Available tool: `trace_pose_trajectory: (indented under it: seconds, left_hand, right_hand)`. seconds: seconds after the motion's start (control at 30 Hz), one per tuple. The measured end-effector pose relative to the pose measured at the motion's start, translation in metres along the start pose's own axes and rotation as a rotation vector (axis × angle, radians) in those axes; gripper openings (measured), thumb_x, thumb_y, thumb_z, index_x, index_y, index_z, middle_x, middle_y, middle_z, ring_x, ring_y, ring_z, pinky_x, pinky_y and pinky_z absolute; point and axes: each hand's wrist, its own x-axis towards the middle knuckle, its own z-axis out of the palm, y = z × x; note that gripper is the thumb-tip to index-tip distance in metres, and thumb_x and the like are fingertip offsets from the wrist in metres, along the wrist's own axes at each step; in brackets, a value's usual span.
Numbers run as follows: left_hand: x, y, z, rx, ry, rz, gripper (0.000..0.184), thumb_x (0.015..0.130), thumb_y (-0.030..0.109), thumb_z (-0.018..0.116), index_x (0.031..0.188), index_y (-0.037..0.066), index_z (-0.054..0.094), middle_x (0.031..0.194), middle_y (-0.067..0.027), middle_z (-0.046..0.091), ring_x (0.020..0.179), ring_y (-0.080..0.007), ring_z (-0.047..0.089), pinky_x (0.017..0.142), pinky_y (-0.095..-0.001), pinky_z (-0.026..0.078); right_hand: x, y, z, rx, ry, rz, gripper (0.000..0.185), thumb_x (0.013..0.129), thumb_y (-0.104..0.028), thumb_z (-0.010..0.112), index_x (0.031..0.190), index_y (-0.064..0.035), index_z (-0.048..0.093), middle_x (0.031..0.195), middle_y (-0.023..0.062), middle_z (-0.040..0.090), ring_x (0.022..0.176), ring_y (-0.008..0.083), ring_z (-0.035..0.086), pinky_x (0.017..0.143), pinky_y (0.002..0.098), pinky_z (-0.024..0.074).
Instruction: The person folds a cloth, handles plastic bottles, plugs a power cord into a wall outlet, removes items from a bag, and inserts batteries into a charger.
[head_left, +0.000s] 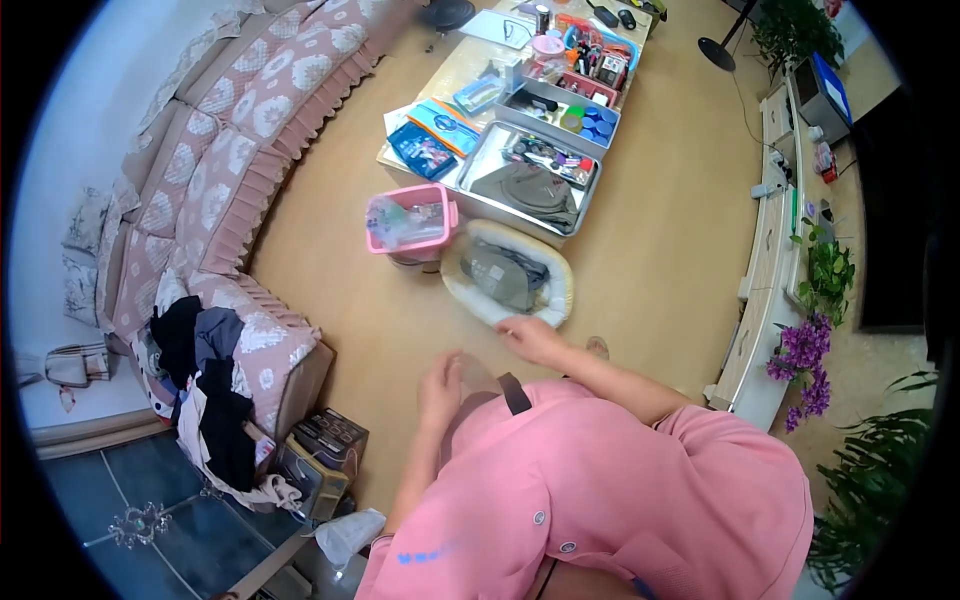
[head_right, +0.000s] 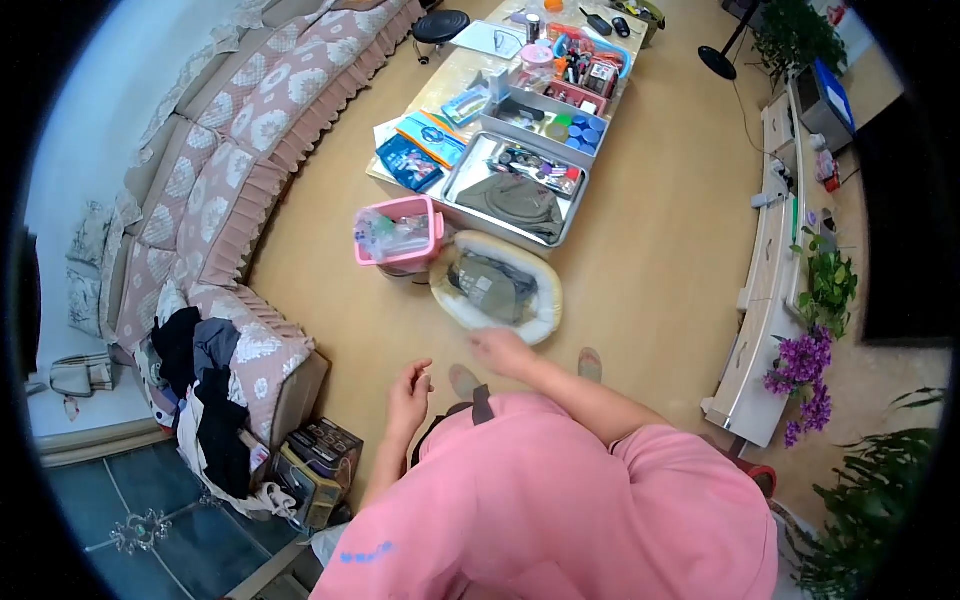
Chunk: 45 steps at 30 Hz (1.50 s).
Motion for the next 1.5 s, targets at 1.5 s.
trace_pose_trajectory:
  seconds: [1.5]
  left_hand:
    - [0.354,-0.063,-0.388,0.118,0.105,0.029,0.040,0.078,-0.007,0.052,0.116,0.003,0.060,0.130,-0.0167,0.051,0.091,-0.0230,0.056,0.073,-0.0294,0.047]
  right_hand:
    - [0.500,-0.187,0.152,0.044,-0.083,0.071,0.026,0.086,-0.018,0.053,0.102,-0.0017,0.065,0.096,0.0194,0.066,0.090,0.0360,0.063,0.080,0.0439,0.0494]
